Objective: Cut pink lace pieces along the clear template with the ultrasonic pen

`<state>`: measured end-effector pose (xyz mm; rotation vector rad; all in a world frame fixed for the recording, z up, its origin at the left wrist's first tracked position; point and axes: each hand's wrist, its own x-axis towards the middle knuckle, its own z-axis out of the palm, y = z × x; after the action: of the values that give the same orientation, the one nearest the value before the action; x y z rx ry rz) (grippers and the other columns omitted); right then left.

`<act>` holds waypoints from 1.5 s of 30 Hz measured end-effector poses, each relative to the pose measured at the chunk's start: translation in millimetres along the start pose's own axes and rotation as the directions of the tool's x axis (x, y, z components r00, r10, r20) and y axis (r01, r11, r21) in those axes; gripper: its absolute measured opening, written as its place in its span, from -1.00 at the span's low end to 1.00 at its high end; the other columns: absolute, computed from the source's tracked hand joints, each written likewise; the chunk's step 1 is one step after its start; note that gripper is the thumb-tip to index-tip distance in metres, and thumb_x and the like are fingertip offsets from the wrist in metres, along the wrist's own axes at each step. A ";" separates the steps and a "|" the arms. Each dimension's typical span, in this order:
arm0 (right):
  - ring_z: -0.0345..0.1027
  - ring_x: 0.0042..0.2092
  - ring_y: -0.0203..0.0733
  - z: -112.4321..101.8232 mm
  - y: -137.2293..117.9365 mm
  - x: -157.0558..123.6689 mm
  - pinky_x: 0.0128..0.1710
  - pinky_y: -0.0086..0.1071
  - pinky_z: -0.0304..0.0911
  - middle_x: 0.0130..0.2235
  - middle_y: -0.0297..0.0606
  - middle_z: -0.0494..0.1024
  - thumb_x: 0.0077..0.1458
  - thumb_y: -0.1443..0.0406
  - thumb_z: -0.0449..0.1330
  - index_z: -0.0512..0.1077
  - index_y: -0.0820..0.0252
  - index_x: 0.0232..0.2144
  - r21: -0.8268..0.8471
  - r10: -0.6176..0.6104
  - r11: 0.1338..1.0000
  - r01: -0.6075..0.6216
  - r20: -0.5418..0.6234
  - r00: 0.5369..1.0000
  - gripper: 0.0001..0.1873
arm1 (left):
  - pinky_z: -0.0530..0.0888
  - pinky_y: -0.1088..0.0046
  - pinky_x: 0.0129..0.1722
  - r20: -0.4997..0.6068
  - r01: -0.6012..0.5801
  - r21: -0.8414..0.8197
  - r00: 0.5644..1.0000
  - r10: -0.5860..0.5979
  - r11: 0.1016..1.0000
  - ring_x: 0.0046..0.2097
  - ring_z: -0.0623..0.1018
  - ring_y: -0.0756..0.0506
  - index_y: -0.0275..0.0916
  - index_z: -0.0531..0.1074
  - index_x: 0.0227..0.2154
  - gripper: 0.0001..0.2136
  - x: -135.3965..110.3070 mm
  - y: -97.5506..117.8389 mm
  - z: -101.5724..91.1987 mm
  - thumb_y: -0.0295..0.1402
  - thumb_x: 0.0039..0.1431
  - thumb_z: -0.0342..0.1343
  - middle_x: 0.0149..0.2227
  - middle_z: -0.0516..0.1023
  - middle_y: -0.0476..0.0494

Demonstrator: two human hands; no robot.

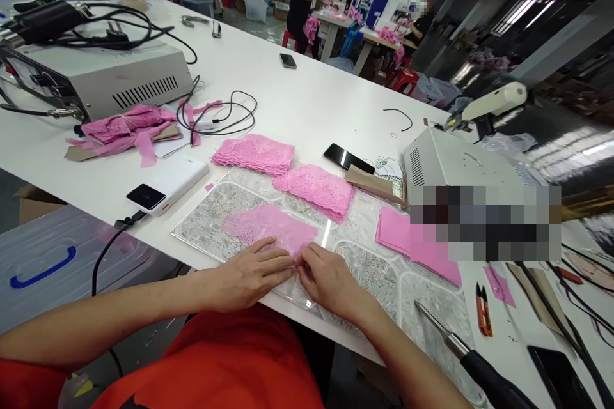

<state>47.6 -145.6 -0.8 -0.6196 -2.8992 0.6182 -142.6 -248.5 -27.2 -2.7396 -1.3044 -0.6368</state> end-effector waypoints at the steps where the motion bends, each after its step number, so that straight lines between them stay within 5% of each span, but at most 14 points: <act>1: 0.26 -0.40 -0.31 0.2 0.4 -1.0 -0.41 -0.42 0.17 -0.39 -0.30 0.43 0.13 0.42 0.05 0.31 0.17 -0.41 0.016 0.006 1.000 -0.006 -0.008 1.000 -0.90 | 0.25 0.14 0.17 -0.001 0.000 -0.001 1.000 0.000 1.000 -0.02 0.45 -0.15 -0.34 0.42 -0.06 -0.75 0.0 0.2 0.0 -0.51 0.26 -0.05 -0.09 0.53 -0.23; 21: 0.25 -0.44 -0.36 4.6 6.4 -5.6 -0.45 -0.45 0.19 -0.41 -0.34 0.39 0.19 0.34 0.02 0.29 0.15 -0.42 0.154 0.046 0.987 -0.040 -0.036 0.998 -0.87 | 0.25 0.12 0.18 0.007 0.017 0.010 1.000 -0.017 1.000 -0.01 0.46 -0.16 -0.29 0.43 0.00 -0.71 -2.6 1.9 0.7 -0.47 0.25 -0.02 -0.01 0.51 -0.29; 28: 0.28 -0.42 -0.33 4.8 5.3 -3.8 -0.43 -0.44 0.21 -0.41 -0.33 0.41 0.17 0.35 0.05 0.34 0.14 -0.39 0.111 -0.002 0.994 0.006 -0.042 0.999 -0.89 | 0.27 0.10 0.15 -0.024 0.009 0.026 1.000 -0.008 1.000 -0.04 0.46 -0.17 -0.27 0.47 -0.12 -0.78 -2.5 2.6 1.6 -0.47 0.23 0.00 0.07 0.48 -0.28; 39: 0.22 -0.43 -0.34 6.4 8.7 -8.6 -0.43 -0.43 0.15 -0.42 -0.35 0.38 0.22 0.29 0.00 0.32 0.14 -0.40 0.210 0.080 0.975 -0.076 -0.013 0.997 -0.84 | 0.20 0.16 0.18 -0.011 0.033 -0.044 0.999 -0.033 0.998 -0.01 0.45 -0.15 -0.28 0.42 -0.05 -0.75 -2.7 2.4 3.9 -0.48 0.26 -0.02 0.00 0.51 -0.27; 45: 0.19 -0.46 -0.34 0.9 8.0 -4.0 -0.46 -0.44 0.12 -0.47 -0.37 0.36 0.19 0.29 0.04 0.34 0.15 -0.45 0.303 0.111 0.947 -0.109 0.010 0.994 -0.83 | 0.29 0.30 0.04 -0.047 0.186 -0.144 0.980 -0.194 0.972 -0.16 0.48 -0.08 -0.28 0.46 -0.21 -0.85 10.1 5.9 5.8 -0.42 0.29 0.00 -0.24 0.55 -0.14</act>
<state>54.0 -140.9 -5.0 -0.7393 -2.6935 1.0473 -130.4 -243.7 -27.9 -2.6957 -1.5787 -0.8486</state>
